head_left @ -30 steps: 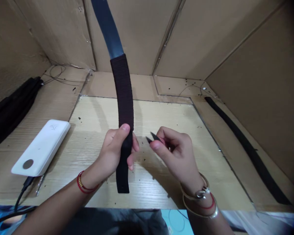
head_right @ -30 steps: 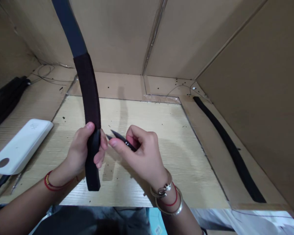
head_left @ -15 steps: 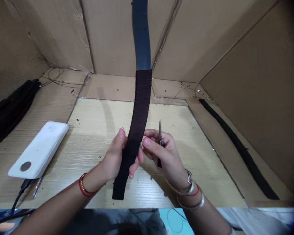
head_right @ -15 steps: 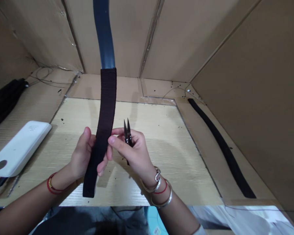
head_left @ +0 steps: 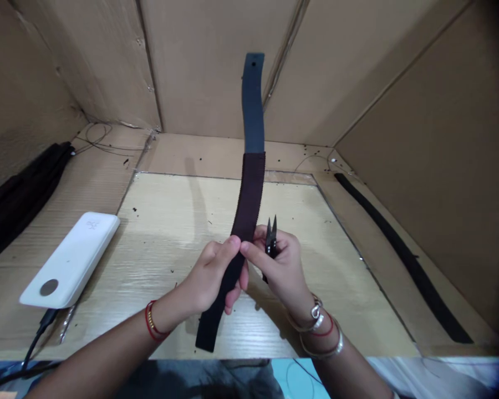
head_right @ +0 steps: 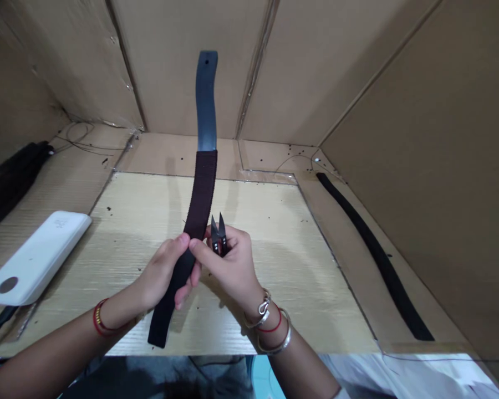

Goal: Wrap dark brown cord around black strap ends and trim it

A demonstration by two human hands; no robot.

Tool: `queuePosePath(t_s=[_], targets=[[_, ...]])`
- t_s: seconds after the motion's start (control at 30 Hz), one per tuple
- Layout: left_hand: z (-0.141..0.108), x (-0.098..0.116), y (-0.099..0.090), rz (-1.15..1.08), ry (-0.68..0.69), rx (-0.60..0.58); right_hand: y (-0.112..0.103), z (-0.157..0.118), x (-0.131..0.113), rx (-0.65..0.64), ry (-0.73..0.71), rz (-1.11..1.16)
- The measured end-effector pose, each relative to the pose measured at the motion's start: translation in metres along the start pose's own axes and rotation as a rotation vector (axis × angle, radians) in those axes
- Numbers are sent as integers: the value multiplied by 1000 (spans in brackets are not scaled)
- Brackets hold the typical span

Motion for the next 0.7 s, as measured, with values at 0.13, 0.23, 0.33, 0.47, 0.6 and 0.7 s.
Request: queuePosePath(t_s=[0.13, 0.23, 0.33, 0.47, 0.6, 0.7], targets=[[0, -11, 10, -110, -152, -171, -7, 1, 8, 70, 20, 18], [1, -9, 11, -149, -158, -214, -7, 2, 13, 70, 46, 0], [5, -5, 5, -136, -56, -131, -6, 6, 13, 33, 40, -48], [10, -1, -5, -75, 70, 3, -7, 14, 8, -32, -98, -210], [12, 6, -9, 30, 128, 45, -9, 21, 14, -78, -142, -364], [10, 24, -19, 105, 206, 96, -21, 26, 18, 69, -126, -472]])
Point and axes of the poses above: each hand's wrist, its own z-axis towards the middle knuckle, its own y-axis out of the palm, x = y × z, the point moved 7 cm from there along z, towards the middle knuckle, and after that the axes turned 6 degrees about -z, right-handed, at the moved point
